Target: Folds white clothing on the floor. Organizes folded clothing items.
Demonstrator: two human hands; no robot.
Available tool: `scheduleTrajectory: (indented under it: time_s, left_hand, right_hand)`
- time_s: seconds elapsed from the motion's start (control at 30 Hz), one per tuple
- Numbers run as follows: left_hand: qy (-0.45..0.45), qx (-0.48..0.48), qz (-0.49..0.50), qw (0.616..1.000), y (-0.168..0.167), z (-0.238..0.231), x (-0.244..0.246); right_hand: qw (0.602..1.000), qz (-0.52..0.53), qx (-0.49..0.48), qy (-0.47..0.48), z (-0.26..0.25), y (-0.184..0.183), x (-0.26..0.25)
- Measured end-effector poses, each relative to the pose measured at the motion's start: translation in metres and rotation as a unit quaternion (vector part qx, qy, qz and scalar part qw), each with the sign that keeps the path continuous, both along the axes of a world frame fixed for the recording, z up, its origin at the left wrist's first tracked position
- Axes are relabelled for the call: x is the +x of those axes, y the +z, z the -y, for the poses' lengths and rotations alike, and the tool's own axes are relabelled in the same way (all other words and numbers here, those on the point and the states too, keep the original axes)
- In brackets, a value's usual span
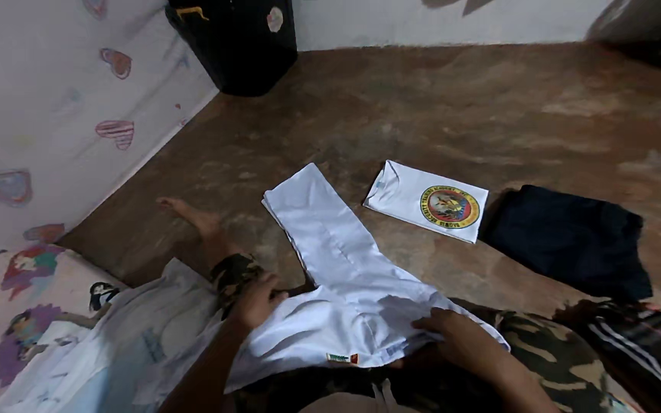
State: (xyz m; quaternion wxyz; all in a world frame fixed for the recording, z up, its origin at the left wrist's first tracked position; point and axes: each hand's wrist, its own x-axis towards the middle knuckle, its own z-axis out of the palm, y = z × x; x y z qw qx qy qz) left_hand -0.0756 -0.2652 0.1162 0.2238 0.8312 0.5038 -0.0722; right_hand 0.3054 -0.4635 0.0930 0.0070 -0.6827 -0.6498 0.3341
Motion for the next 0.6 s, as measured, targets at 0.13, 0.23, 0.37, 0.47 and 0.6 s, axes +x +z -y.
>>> scheduleTrajectory:
  time_s: [0.13,0.23,0.37,0.47,0.6]
  left_hand:
    - [0.154,0.122,0.052,0.979,0.032,0.042,-0.089]
    - [0.333,0.009,0.004,0.943,0.062,0.091,-0.120]
    - [0.449,-0.285,0.040,0.846,0.057,0.149,-0.143]
    - [0.450,-0.373,0.159,0.796,0.053,0.187,-0.140]
    - [0.542,-0.386,0.271,0.696,0.063,0.209,-0.114]
  right_hand:
    - [0.999,0.006,0.031,0.008,0.004,0.008,-0.004]
    - [0.997,0.035,-0.046,0.048,-0.002,0.000,0.001]
    - [0.994,0.050,-0.079,0.059,-0.006,-0.001,-0.003]
    - [0.995,0.049,-0.077,0.051,-0.005,0.003,-0.006]
    - [0.997,0.046,-0.056,0.037,0.001,-0.002,-0.006]
